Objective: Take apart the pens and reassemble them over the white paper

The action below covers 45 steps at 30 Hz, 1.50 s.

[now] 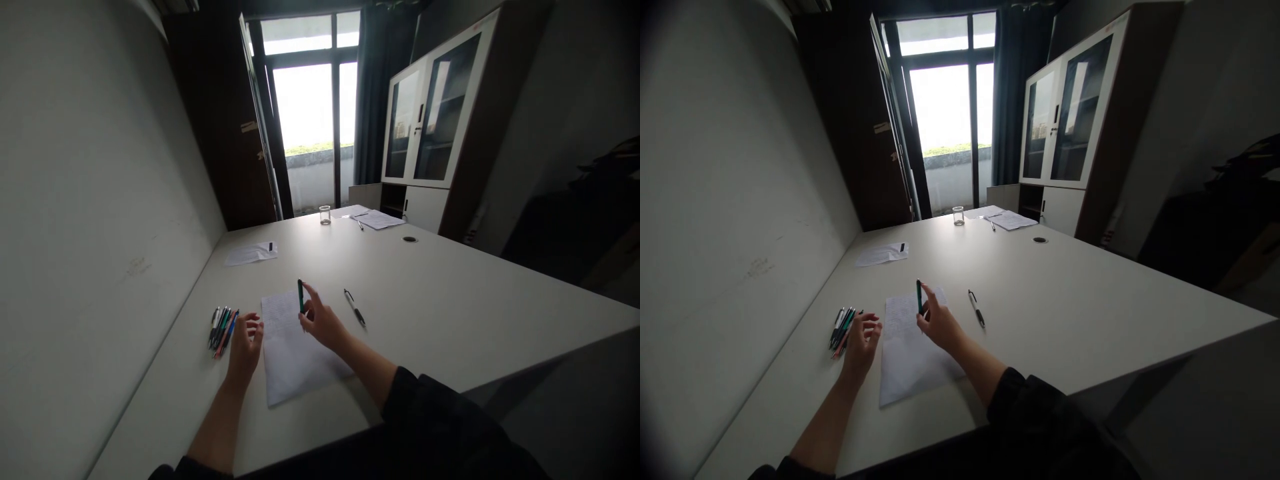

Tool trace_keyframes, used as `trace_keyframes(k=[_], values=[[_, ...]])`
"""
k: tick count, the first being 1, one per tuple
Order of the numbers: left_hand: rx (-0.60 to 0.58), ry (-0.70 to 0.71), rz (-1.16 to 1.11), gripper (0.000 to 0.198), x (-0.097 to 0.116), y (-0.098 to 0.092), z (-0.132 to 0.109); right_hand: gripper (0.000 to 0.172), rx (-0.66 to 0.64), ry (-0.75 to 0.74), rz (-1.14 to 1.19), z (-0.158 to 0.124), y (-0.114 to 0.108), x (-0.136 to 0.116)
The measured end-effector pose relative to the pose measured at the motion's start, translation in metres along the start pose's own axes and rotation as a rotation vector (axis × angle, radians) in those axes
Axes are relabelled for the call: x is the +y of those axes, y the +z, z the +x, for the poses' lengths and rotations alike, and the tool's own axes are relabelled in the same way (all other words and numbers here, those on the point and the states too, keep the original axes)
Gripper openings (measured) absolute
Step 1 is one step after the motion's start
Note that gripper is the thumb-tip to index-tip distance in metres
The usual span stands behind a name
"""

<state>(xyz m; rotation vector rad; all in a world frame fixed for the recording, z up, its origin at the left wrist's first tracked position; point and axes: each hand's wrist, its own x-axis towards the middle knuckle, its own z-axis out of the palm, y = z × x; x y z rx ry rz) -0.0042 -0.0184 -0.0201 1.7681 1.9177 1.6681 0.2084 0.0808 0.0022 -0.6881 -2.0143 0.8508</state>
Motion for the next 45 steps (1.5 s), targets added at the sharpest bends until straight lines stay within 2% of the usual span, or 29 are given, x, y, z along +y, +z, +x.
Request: trace_keyframes(k=[3, 6, 15, 19, 26, 33, 40, 45], values=[[-0.021, -0.010, 0.028, 0.021, -0.003, 0.001, 0.000, 0.092, 0.030, 0.105, 0.234, 0.001, -0.002, 0.000], [-0.025, -0.016, 0.044, 0.020, -0.005, 0.001, 0.002, 0.099, 0.056, 0.155, 0.374, 0.002, -0.005, -0.001], [-0.022, -0.002, 0.076, 0.017, -0.002, -0.001, 0.003, 0.090, 0.022, 0.223, 0.510, 0.003, -0.008, -0.002], [-0.014, 0.003, 0.087, 0.016, -0.003, -0.001, 0.003, 0.089, 0.009, 0.239, 0.534, 0.003, -0.008, -0.003], [-0.013, 0.016, 0.093, 0.016, -0.004, 0.000, 0.003, 0.097, 0.052, 0.208, 0.555, 0.002, -0.010, -0.009], [-0.026, 0.012, 0.100, 0.017, -0.011, 0.002, 0.003, 0.090, 0.041, 0.216, 0.547, 0.003, -0.007, -0.003], [-0.056, 0.005, 0.123, 0.016, -0.015, 0.002, 0.003, 0.094, 0.060, 0.206, 0.546, 0.002, -0.007, -0.006], [-0.071, 0.009, 0.132, 0.016, -0.016, 0.003, 0.003, 0.092, 0.057, 0.222, 0.552, 0.003, -0.005, -0.001]])
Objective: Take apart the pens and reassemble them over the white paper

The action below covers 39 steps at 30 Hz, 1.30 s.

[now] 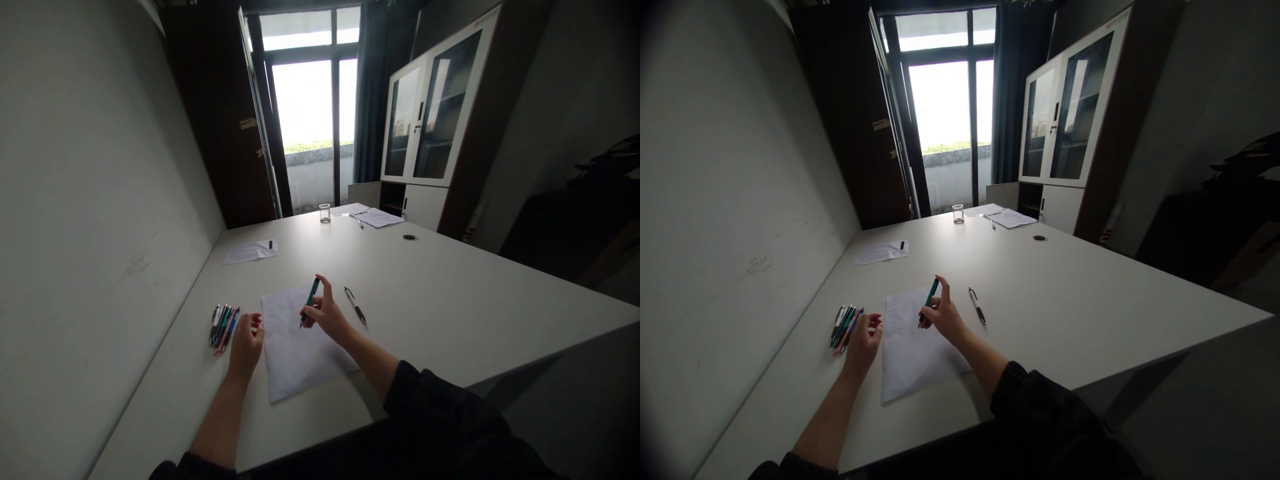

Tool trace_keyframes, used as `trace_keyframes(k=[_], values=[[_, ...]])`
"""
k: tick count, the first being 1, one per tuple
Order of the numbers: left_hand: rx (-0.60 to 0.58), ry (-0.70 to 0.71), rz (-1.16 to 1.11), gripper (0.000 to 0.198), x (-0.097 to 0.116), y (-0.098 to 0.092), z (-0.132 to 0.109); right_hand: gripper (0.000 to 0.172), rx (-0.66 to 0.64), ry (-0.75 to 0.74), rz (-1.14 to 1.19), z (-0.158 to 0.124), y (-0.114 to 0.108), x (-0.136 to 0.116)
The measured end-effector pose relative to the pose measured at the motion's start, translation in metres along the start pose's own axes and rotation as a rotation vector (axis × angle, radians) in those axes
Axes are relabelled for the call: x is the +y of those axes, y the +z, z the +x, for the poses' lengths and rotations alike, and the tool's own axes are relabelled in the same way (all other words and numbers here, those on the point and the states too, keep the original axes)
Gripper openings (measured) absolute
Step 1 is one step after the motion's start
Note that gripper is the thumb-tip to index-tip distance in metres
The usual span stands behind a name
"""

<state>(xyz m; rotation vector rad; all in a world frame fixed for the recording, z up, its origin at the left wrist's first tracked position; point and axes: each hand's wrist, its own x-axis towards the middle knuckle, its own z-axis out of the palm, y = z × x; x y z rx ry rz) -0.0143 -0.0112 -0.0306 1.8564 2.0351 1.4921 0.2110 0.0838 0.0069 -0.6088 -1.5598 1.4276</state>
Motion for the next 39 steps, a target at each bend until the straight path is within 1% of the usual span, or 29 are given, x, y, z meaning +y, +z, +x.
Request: trace_keyframes(k=[4, 8, 12, 16, 21, 25, 29, 32, 39], values=[[0.000, 0.027, 0.014, 0.015, -0.0006, 0.0004, 0.0001, 0.089, -0.002, 0.008, 0.017, 0.0020, -0.0001, 0.0050], [-0.009, 0.031, 0.028, 0.015, 0.0004, 0.0003, 0.0002, 0.092, -0.003, 0.006, 0.020, 0.0008, 0.0007, 0.0025], [-0.014, 0.028, 0.039, 0.013, 0.0001, 0.0004, 0.0002, 0.098, 0.040, -0.018, 0.017, -0.0015, 0.0015, -0.0034], [-0.027, 0.036, 0.053, 0.013, -0.0017, 0.0010, 0.0008, 0.097, 0.075, -0.035, 0.020, -0.0010, 0.0015, -0.0039], [-0.038, 0.046, 0.062, 0.013, -0.0004, 0.0006, 0.0010, 0.089, 0.050, -0.012, 0.032, 0.0002, 0.0011, -0.0002], [-0.036, 0.050, 0.058, 0.013, 0.0013, 0.0000, 0.0005, 0.091, 0.041, -0.012, 0.035, -0.0002, 0.0012, 0.0007], [-0.045, 0.048, 0.059, 0.013, 0.0016, -0.0001, 0.0005, 0.094, 0.071, -0.033, 0.031, -0.0005, 0.0014, -0.0005], [-0.059, 0.045, 0.063, 0.013, 0.0023, -0.0003, 0.0008, 0.093, 0.070, -0.035, 0.037, -0.0001, 0.0011, -0.0007], [-0.060, 0.053, 0.064, 0.013, 0.0037, -0.0007, 0.0007, 0.090, 0.036, 0.016, 0.049, 0.0010, 0.0019, 0.0015]])
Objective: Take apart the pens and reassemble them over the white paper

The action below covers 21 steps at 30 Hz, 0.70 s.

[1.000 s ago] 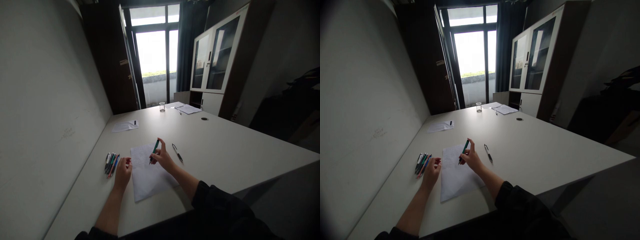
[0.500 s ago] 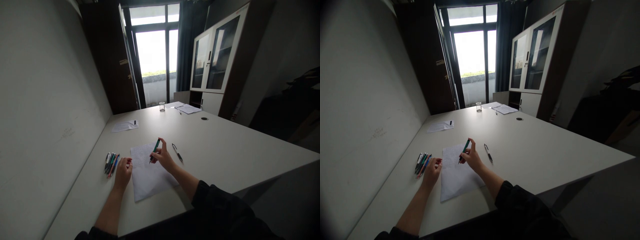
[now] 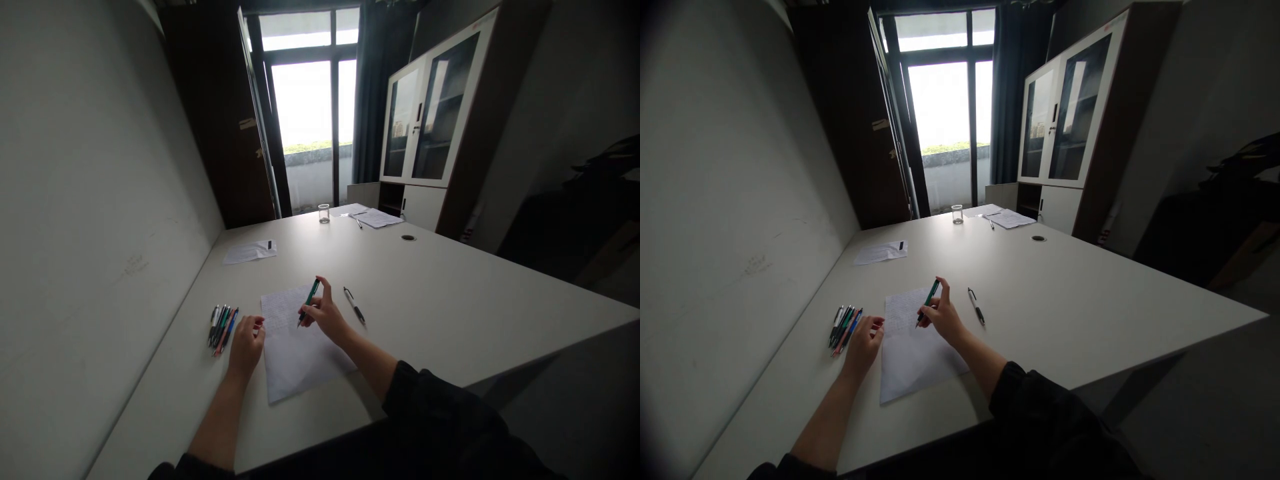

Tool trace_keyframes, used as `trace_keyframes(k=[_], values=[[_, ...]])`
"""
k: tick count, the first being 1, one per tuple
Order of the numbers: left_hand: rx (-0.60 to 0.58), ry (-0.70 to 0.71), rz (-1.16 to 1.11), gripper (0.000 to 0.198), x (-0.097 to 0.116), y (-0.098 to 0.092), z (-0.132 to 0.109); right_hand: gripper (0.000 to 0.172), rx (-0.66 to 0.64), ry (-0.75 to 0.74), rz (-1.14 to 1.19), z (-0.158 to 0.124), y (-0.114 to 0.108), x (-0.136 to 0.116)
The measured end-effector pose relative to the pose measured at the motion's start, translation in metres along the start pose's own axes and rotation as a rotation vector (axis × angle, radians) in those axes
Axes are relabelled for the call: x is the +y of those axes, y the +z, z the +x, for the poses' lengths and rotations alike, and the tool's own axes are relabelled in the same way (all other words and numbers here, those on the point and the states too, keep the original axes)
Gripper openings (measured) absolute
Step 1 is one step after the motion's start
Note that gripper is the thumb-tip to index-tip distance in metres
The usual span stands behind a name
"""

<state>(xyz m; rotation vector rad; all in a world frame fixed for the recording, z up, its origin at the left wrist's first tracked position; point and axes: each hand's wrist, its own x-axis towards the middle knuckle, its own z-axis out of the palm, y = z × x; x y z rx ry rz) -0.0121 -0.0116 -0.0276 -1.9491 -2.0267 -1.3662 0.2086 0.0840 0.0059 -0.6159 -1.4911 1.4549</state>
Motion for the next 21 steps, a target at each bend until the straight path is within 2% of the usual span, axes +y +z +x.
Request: trace_keyframes(k=[9, 16, 21], values=[[-0.006, 0.018, 0.028, 0.014, -0.006, 0.003, -0.001, 0.097, 0.080, -0.068, -0.005, 0.000, -0.001, 0.000], [-0.004, 0.021, 0.036, 0.018, -0.014, 0.005, -0.001, 0.090, 0.037, -0.020, -0.030, 0.001, -0.002, 0.004], [-0.029, -0.002, 0.031, 0.020, -0.015, 0.005, -0.003, 0.093, 0.034, -0.012, -0.039, 0.000, -0.001, 0.001]])
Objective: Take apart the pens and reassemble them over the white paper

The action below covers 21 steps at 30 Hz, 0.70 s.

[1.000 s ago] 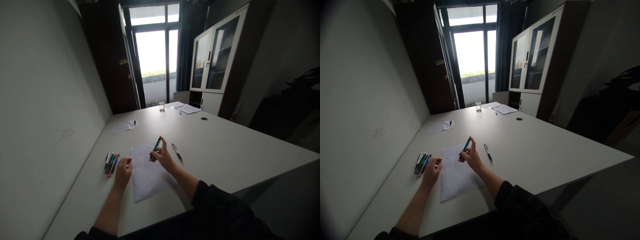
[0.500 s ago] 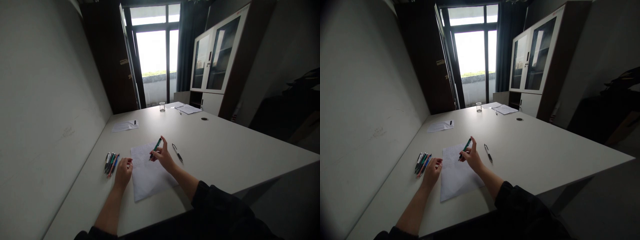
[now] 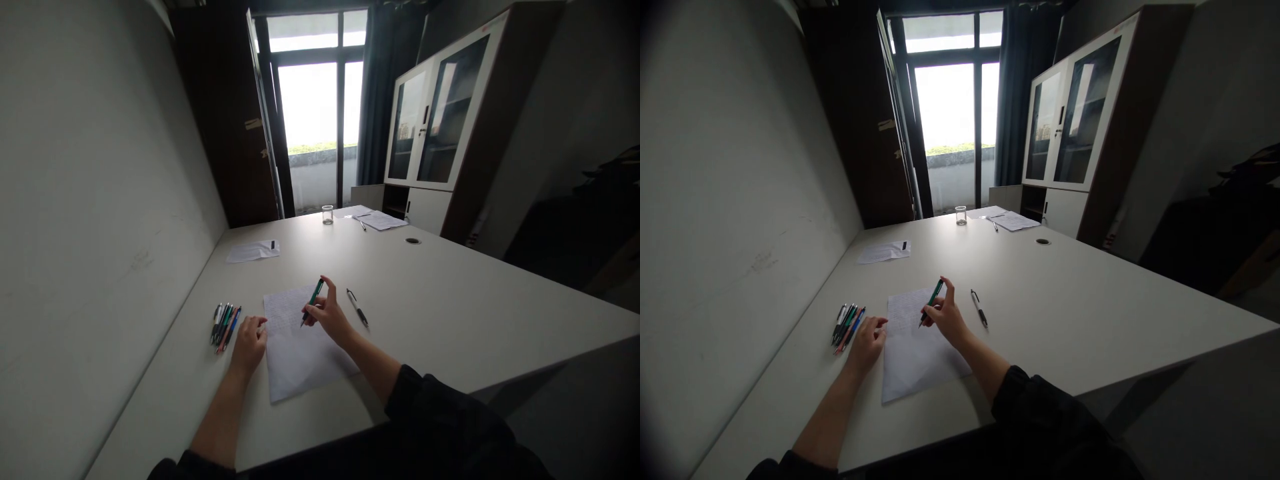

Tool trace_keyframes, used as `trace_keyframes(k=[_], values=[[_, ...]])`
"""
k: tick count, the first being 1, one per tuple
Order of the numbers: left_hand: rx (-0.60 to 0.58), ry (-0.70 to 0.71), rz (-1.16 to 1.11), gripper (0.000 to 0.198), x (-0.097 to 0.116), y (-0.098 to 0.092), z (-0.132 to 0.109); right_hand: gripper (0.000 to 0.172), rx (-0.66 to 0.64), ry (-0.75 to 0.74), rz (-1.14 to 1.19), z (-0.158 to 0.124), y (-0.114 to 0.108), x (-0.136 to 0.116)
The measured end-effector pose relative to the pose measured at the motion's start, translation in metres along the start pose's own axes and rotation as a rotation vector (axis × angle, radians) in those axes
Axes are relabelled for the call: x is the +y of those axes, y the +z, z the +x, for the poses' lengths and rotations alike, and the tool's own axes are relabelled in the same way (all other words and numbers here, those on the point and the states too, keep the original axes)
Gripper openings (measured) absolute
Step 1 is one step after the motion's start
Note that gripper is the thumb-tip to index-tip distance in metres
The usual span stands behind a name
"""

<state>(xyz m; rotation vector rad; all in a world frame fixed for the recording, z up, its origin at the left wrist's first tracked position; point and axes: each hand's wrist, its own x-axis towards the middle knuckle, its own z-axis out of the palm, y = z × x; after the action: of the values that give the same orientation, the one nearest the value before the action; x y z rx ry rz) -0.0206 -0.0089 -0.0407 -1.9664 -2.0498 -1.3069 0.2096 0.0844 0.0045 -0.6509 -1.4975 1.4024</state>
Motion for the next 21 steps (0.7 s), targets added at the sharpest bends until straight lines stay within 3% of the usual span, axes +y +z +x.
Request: trace_keyframes(k=[4, 6, 8, 11, 13, 21], values=[[-0.079, 0.011, 0.005, 0.026, 0.002, -0.006, -0.002, 0.098, 0.038, -0.029, 0.003, 0.000, 0.001, 0.000], [-0.142, 0.054, 0.010, 0.029, 0.003, -0.011, -0.004, 0.092, 0.055, -0.039, -0.006, 0.002, 0.000, 0.003], [-0.196, 0.108, 0.011, 0.030, 0.002, -0.018, -0.005, 0.074, 0.055, -0.050, -0.023, 0.005, 0.000, 0.008], [-0.243, 0.173, 0.017, 0.032, -0.002, -0.028, -0.006, 0.033, 0.026, -0.019, -0.132, 0.008, -0.003, 0.014], [-0.262, 0.195, 0.039, 0.035, -0.004, -0.033, -0.007, 0.021, -0.004, 0.018, -0.217, 0.008, -0.003, 0.015], [-0.358, 0.196, 0.112, 0.046, -0.002, -0.039, -0.005, 0.014, -0.056, 0.085, -0.192, 0.013, 0.009, 0.015]])
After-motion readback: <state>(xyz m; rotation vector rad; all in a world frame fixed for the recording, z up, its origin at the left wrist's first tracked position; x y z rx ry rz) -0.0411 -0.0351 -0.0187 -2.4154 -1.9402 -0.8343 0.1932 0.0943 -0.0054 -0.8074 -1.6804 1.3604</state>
